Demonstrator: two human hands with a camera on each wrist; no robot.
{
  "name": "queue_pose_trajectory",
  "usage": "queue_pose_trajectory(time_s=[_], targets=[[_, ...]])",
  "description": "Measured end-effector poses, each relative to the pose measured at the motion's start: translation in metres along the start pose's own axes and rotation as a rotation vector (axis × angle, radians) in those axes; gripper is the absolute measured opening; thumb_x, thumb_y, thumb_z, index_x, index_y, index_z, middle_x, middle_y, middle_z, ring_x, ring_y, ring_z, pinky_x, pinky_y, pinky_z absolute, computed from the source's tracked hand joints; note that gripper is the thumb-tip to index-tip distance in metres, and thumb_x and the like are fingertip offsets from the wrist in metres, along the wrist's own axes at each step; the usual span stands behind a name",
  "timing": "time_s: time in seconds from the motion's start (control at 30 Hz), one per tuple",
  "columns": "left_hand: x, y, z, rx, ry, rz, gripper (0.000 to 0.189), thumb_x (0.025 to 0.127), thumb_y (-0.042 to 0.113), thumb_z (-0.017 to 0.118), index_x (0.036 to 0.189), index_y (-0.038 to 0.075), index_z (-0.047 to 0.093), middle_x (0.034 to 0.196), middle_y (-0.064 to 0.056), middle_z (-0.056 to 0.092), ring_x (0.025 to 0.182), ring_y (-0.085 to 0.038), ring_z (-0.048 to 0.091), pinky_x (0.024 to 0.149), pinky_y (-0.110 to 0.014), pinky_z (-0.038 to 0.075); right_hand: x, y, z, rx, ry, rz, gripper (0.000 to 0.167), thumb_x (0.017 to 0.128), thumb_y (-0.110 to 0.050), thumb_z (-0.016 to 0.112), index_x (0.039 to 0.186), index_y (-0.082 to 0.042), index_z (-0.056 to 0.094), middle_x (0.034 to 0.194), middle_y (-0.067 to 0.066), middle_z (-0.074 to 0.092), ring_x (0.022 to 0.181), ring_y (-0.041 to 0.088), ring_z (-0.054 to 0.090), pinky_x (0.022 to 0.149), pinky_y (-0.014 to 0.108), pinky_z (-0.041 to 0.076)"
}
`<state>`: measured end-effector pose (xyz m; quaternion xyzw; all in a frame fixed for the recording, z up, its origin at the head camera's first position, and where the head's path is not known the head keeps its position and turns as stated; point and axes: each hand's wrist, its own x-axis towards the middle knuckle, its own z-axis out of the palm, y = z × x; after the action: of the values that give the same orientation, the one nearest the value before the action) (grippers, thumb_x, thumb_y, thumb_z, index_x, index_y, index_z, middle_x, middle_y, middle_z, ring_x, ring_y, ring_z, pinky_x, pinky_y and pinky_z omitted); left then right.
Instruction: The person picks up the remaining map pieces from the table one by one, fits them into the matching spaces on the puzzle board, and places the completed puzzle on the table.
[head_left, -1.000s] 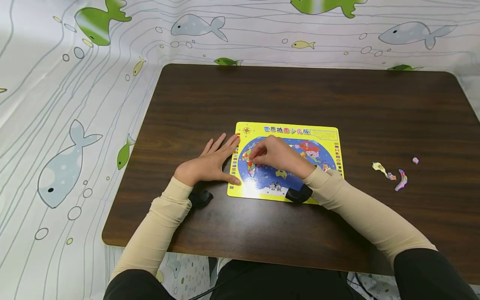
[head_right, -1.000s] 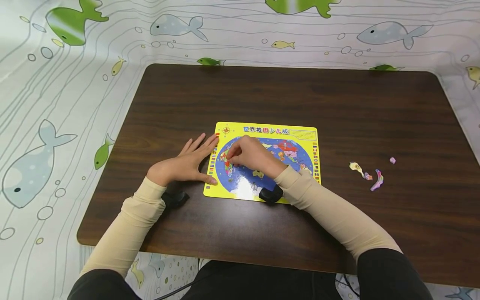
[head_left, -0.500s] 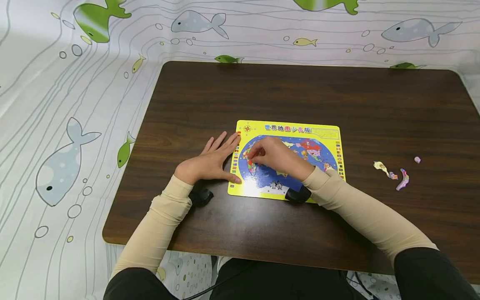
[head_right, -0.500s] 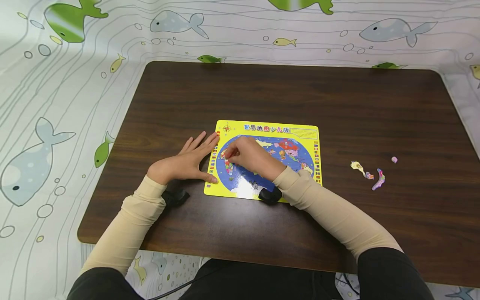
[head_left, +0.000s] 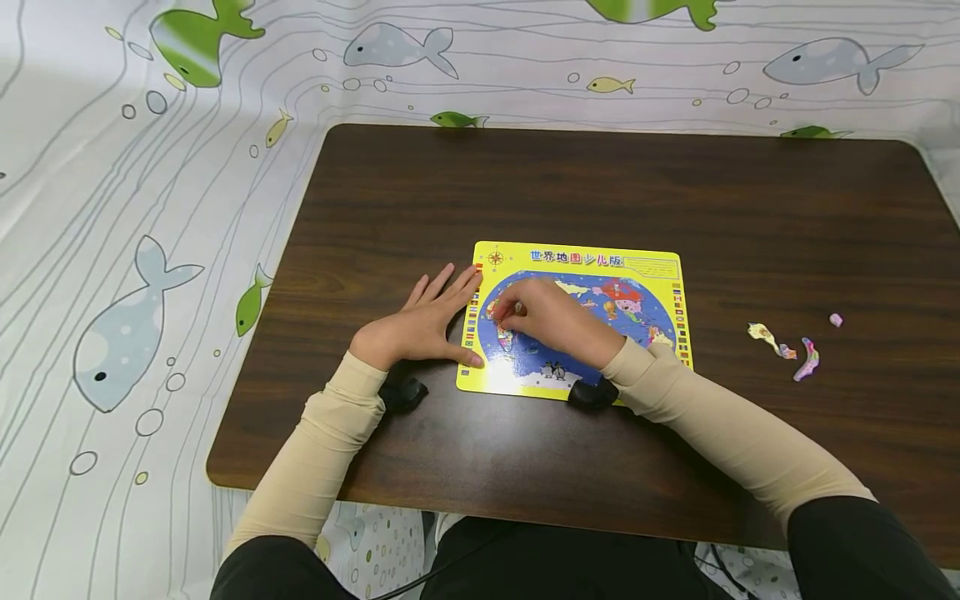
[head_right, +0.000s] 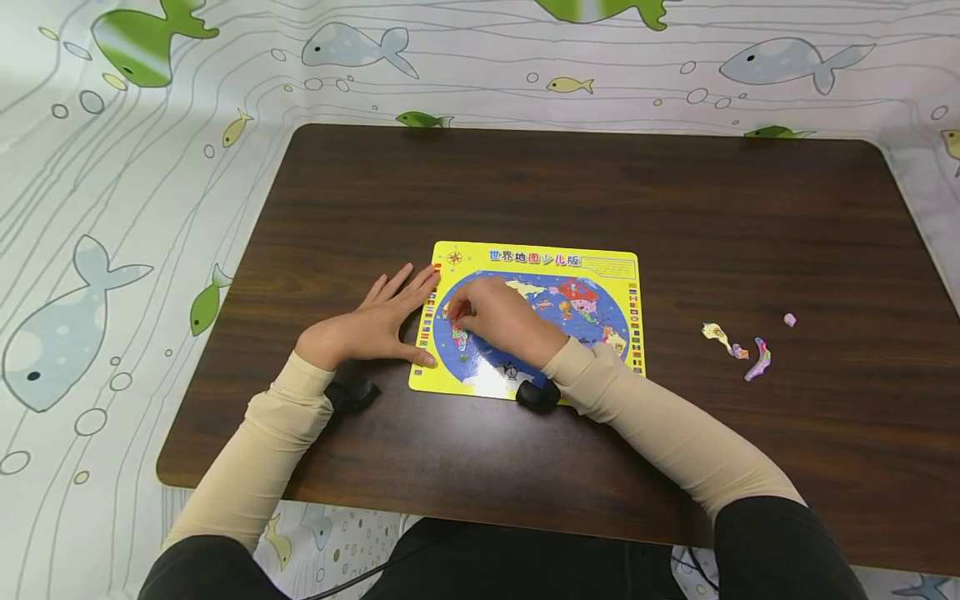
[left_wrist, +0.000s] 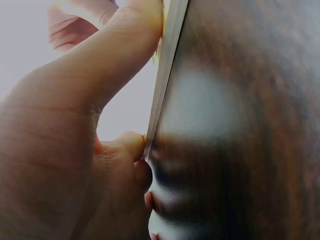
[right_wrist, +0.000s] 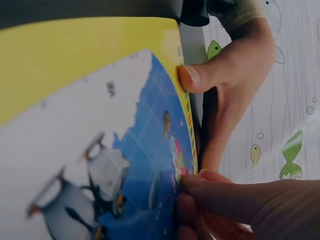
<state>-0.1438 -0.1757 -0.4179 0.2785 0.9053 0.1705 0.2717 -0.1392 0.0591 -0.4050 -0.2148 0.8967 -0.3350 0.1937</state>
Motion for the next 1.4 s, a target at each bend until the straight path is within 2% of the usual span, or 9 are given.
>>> queue_pose_trajectory(time_s=[0.23,0.4,0.53,0.67,0.83,0.97,1.07,1.23,1.4], targets=[[-0.001,-0.002,0.001,0.004,0.0,0.004,0.126,0.084,0.068,0.075,0.168,0.022,-0.007,0.176,0.007,-0.016,0.163,-0.028,-0.021,0.13,-0.058,-0.013,-0.001,-0.002,-0.001,-0.014,0.02,-0.03,0.017,0.092,-0.016,0.081,0.108,-0.01,0.081,0.104,0.002,0.08,0.088,0.018,0.067,0.079,0.032,0.057],[-0.002,-0.001,-0.001,-0.002,0.006,0.015,0.126,0.084,0.066,0.075,0.169,0.021,-0.006,0.177,0.004,-0.013,0.163,-0.03,-0.02,0.13,-0.059,-0.013,-0.014,0.005,-0.025,-0.017,0.089,-0.014,0.02,0.096,-0.018,0.077,0.115,-0.01,0.079,0.11,0.006,0.078,0.088,0.02,0.068,0.077,0.031,0.057],[-0.002,-0.001,0.0,-0.014,0.004,0.013,0.128,0.083,0.065,0.078,0.169,0.021,-0.006,0.177,0.004,-0.013,0.163,-0.029,-0.021,0.13,-0.058,-0.013,-0.044,0.026,-0.063,-0.016,0.23,0.016,0.021,0.098,-0.016,0.075,0.117,-0.009,0.078,0.111,0.01,0.078,0.087,0.023,0.068,0.073,0.027,0.055],[0.0,-0.001,-0.001,-0.014,0.003,0.018,0.129,0.082,0.065,0.078,0.169,0.021,-0.006,0.177,0.004,-0.014,0.163,-0.028,-0.022,0.13,-0.058,-0.014,-0.084,0.056,-0.098,-0.032,0.376,0.087,0.024,0.098,-0.019,0.074,0.119,-0.008,0.077,0.113,0.014,0.077,0.086,0.024,0.062,0.069,0.016,0.049],[0.001,-0.002,-0.001,-0.014,0.005,0.018,0.129,0.082,0.066,0.078,0.169,0.021,-0.007,0.177,0.005,-0.014,0.163,-0.028,-0.022,0.13,-0.058,-0.014,-0.122,0.092,-0.121,-0.039,0.453,0.187,0.029,0.099,-0.026,0.073,0.122,-0.01,0.076,0.118,0.015,0.074,0.087,0.013,0.061,0.069,0.008,0.046],[0.001,-0.003,0.0,-0.02,-0.004,0.011,0.129,0.082,0.067,0.077,0.168,0.021,-0.007,0.177,0.005,-0.014,0.163,-0.028,-0.022,0.13,-0.057,-0.014,-0.139,0.111,-0.126,-0.022,0.475,0.241,0.028,0.1,-0.028,0.072,0.123,-0.012,0.075,0.112,0.001,0.075,0.088,0.003,0.065,0.071,0.007,0.048],[0.002,-0.004,0.0,-0.022,-0.005,0.011,0.129,0.082,0.067,0.077,0.168,0.022,-0.007,0.177,0.006,-0.015,0.163,-0.027,-0.022,0.13,-0.057,-0.014,-0.146,0.118,-0.128,-0.007,0.493,0.268,0.028,0.101,-0.029,0.071,0.123,-0.012,0.075,0.106,-0.011,0.073,0.089,0.001,0.067,0.072,0.007,0.048],[0.003,-0.004,0.0,-0.022,-0.002,0.017,0.129,0.082,0.066,0.077,0.168,0.022,-0.007,0.177,0.007,-0.015,0.163,-0.027,-0.022,0.13,-0.057,-0.014,-0.154,0.124,-0.131,0.009,0.524,0.295,0.031,0.1,-0.032,0.071,0.123,-0.011,0.074,0.102,-0.014,0.073,0.088,0.002,0.065,0.07,0.008,0.048],[0.004,-0.004,-0.001,-0.024,0.0,0.026,0.129,0.082,0.065,0.078,0.169,0.02,-0.006,0.177,0.005,-0.014,0.163,-0.029,-0.021,0.13,-0.058,-0.014,-0.163,0.132,-0.134,0.013,0.543,0.331,0.033,0.1,-0.032,0.072,0.125,-0.011,0.074,0.099,-0.026,0.067,0.09,0.003,0.063,0.07,0.009,0.046]])
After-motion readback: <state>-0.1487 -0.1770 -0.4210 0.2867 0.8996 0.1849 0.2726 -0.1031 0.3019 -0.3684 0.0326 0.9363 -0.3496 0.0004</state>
